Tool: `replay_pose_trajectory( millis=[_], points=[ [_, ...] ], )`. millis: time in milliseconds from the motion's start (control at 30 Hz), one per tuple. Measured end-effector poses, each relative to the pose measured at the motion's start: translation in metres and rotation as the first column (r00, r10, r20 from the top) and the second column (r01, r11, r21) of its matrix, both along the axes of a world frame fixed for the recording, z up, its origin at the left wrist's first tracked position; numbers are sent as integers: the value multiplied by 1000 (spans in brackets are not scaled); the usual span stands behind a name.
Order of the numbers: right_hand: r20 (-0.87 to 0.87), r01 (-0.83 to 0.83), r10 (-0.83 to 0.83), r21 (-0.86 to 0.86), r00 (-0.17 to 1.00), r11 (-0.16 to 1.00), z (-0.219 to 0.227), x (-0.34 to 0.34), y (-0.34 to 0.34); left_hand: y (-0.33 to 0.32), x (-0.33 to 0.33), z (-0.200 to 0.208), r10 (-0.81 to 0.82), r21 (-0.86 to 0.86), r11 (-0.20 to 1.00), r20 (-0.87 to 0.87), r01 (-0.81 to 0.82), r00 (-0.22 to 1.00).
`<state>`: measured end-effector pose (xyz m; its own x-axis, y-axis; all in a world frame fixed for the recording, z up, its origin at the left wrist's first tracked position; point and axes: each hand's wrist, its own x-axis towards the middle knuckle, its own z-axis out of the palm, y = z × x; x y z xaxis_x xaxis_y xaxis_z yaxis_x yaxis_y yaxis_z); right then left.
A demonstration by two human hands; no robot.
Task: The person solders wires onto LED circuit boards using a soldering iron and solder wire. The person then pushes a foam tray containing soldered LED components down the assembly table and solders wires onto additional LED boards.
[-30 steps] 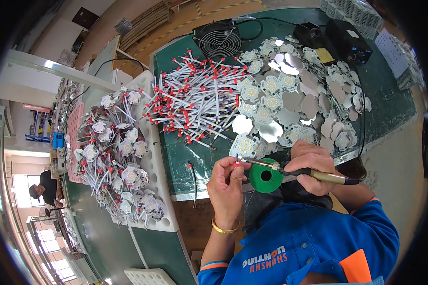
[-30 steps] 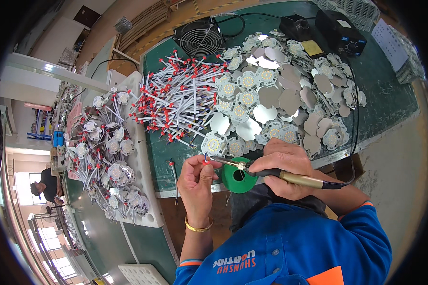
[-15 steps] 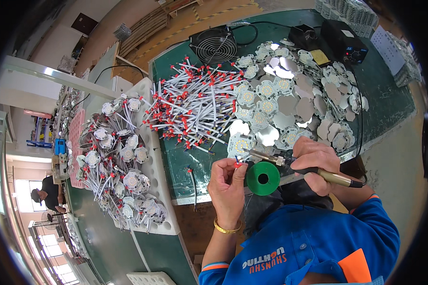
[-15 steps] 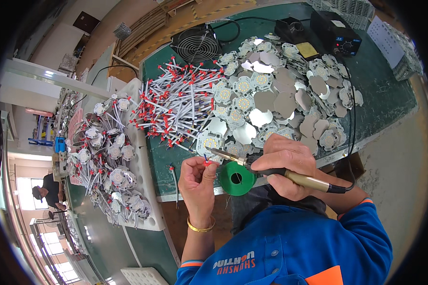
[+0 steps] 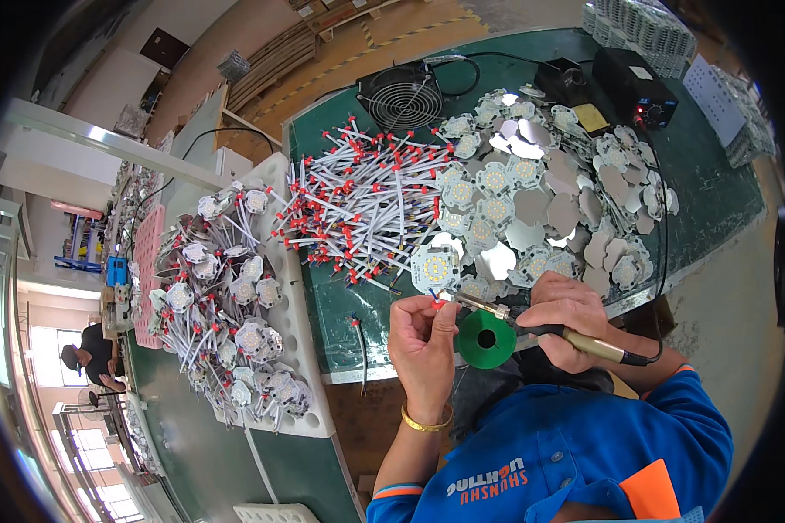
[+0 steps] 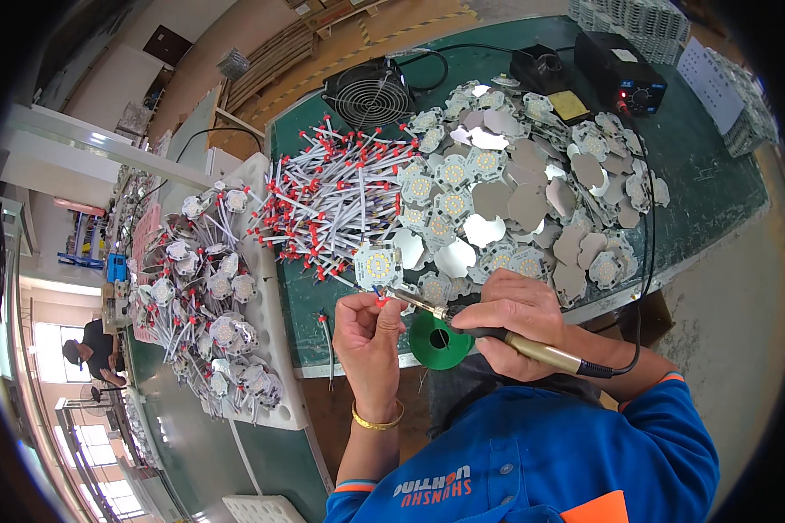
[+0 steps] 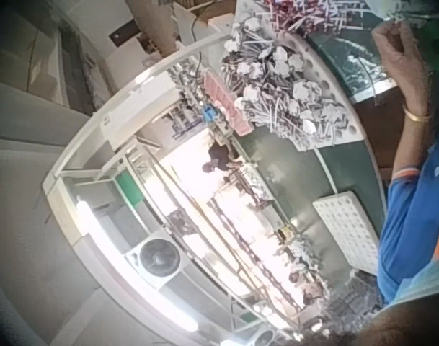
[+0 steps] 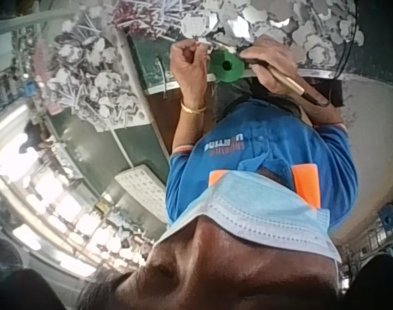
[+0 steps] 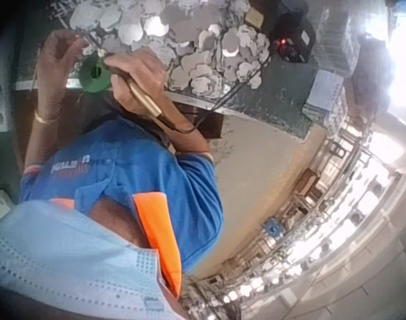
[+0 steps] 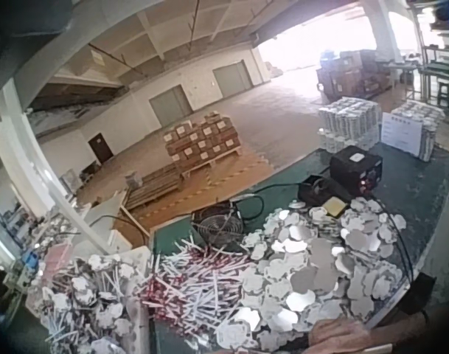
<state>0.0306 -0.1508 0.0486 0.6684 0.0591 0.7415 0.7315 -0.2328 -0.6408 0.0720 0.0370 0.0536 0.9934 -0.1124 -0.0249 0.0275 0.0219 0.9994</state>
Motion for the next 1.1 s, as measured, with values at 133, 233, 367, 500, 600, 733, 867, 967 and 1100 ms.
replay_pose_trajectory(
  millis=[133,233,367,500,600,733,867,967,1100],
  points=[
    [16,22,-22,-7,1000,1000,-1,1,2,-1,0,1,11,1,1000,1,-11,1000],
    [-19,16,-16,-24,1000,1000,-2,-2,1,-1,-1,-1,12,-3,1000,6,-12,1000],
    [-62,16,-18,-26,998,1000,-3,-4,2,-3,0,-2,13,-70,997,-14,-14,1000],
    [-40,38,-37,1,999,999,-5,-4,6,-2,-1,-2,8,-125,992,-27,-11,1000],
    [-30,53,-53,7,998,999,-6,-4,7,-2,-1,-3,3,-166,986,-62,-13,998],
    [-48,58,-58,5,997,998,-8,-5,7,-1,-1,-4,-9,-183,983,-66,-3,998],
    [-49,39,-37,26,998,999,-8,-4,7,-1,-2,-5,-4,-190,982,-78,-11,997],
    [-45,48,-47,19,998,999,-8,-4,8,-1,-2,-5,-2,-202,979,-82,-15,997],
    [-35,49,-48,12,998,999,-9,-4,7,-1,-2,-5,-7,-208,978,-86,-11,996]
  ],
)
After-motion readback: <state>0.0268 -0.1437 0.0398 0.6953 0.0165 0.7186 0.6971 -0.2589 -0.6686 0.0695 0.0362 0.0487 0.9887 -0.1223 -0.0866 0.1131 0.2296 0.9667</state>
